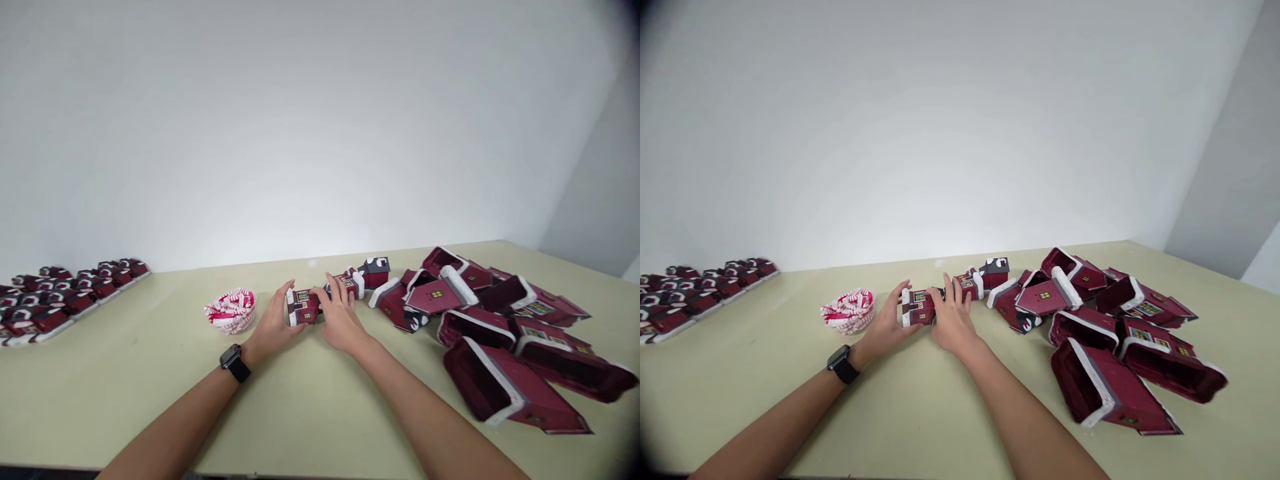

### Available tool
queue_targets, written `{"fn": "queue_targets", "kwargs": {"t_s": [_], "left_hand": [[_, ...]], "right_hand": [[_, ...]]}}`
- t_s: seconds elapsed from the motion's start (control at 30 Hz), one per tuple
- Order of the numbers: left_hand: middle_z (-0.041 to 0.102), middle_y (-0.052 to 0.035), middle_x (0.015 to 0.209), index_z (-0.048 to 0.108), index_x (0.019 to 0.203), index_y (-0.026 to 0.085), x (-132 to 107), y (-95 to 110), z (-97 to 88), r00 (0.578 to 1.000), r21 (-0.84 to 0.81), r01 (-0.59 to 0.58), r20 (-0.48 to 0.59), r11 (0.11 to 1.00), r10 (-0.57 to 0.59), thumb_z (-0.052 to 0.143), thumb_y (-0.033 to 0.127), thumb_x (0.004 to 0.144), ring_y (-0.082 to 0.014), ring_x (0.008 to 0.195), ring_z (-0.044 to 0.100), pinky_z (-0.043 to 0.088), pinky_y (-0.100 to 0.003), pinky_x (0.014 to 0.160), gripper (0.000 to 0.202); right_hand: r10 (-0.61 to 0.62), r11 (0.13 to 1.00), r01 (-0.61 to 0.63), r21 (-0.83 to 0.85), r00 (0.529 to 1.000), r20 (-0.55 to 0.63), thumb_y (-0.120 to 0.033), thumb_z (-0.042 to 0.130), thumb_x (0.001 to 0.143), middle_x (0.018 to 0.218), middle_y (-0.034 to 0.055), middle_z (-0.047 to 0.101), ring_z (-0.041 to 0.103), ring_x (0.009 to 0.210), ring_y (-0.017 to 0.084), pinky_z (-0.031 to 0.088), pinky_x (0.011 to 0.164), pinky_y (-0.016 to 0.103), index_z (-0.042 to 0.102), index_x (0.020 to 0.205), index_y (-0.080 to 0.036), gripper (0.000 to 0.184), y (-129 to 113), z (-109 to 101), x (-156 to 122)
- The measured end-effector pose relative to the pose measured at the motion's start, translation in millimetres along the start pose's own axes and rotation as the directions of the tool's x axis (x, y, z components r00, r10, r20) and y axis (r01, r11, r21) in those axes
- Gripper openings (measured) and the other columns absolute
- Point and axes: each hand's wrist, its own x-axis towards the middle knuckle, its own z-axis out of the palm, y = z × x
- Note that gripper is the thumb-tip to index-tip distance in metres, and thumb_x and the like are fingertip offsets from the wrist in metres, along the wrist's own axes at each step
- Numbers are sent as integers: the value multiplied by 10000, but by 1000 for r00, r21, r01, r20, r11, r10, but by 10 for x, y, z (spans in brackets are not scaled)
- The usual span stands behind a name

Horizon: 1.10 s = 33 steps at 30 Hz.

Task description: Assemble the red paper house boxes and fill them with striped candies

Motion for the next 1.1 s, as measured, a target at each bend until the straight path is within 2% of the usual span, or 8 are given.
{"fn": "queue_targets", "kwargs": {"t_s": [0.3, 0.5, 0.7, 0.83, 0.93, 1.0, 1.07, 1.1], "left_hand": [[453, -156, 1548, 224, 1583, 261, 0, 30, -1, 1000, -12, 21, 7, 1000, -21, 800, 337, 829, -318, 1419, 501, 401, -510, 1209, 952], [462, -162, 1541, 232, 1582, 259, -5, 31, -6, 999, -24, 33, 3, 999, -33, 813, 340, 817, -324, 1412, 510, 403, -512, 1205, 964], [473, -156, 1533, 257, 1577, 263, -5, 40, -5, 1000, -33, 21, -9, 999, -22, 826, 338, 805, -323, 1393, 529, 411, -512, 1203, 962], [478, -139, 1516, 358, 1510, 262, 30, 49, -44, 990, -165, 83, -100, 983, -100, 863, 393, 765, -297, 1314, 588, 483, -478, 1146, 910], [510, -140, 1470, 349, 1469, 264, 48, 40, -83, 951, -429, 198, -132, 881, -278, 850, 481, 771, -276, 1241, 640, 561, -433, 1040, 886], [552, -143, 1428, 292, 1485, 275, 36, 34, -81, 920, -586, 302, -27, 752, -390, 770, 530, 838, -271, 1209, 665, 586, -419, 983, 844], [579, -147, 1408, 249, 1509, 280, 8, 38, -47, 897, -673, 387, 118, 630, -426, 708, 552, 881, -272, 1201, 674, 591, -416, 965, 824], [582, -149, 1412, 242, 1517, 282, -8, 46, -22, 892, -692, 416, 182, 591, -414, 696, 555, 889, -276, 1206, 673, 589, -421, 971, 822]], "right_hand": [[-19, 1000, 19, 3, 998, -60, -11, 644, 743, 1699, 169, 156, 118, 1572, 398, 217, 1217, 669, 471, 1435, -240, 749, -19, 22, -5], [-2, 1000, 2, 7, 1000, -12, 0, 625, 732, 1696, 159, 169, 94, 1575, 411, 212, 1197, 707, 538, 1345, -241, 665, -6, 19, 1], [-7, 999, 10, 40, 996, -84, 22, 583, 693, 1674, 163, 211, 136, 1559, 388, 232, 1217, 640, 471, 1429, -226, 784, 8, 32, 6], [15, 973, 35, 230, 977, -213, 13, 529, 706, 1594, 168, 338, 215, 1534, 315, 250, 1249, 515, 439, 1444, -175, 767, 46, 77, 63], [110, 866, 48, 497, 953, -282, -159, 568, 844, 1566, 164, 396, 309, 1502, 284, 252, 1256, 481, 357, 1501, -174, 690, 41, 94, 108], [202, 692, -33, 722, 968, -149, -378, 634, 888, 1602, 175, 365, 375, 1482, 294, 324, 1219, 495, 214, 1583, -209, 829, 14, 85, 115], [198, 512, -116, 851, 980, 15, -522, 721, 833, 1591, 182, 395, 446, 1447, 289, 379, 1182, 477, 98, 1622, -235, 1046, -22, 61, 102], [178, 462, -133, 877, 982, 56, -542, 769, 788, 1556, 175, 446, 478, 1422, 282, 387, 1177, 462, 87, 1627, -238, 1124, -39, 46, 92]]}}
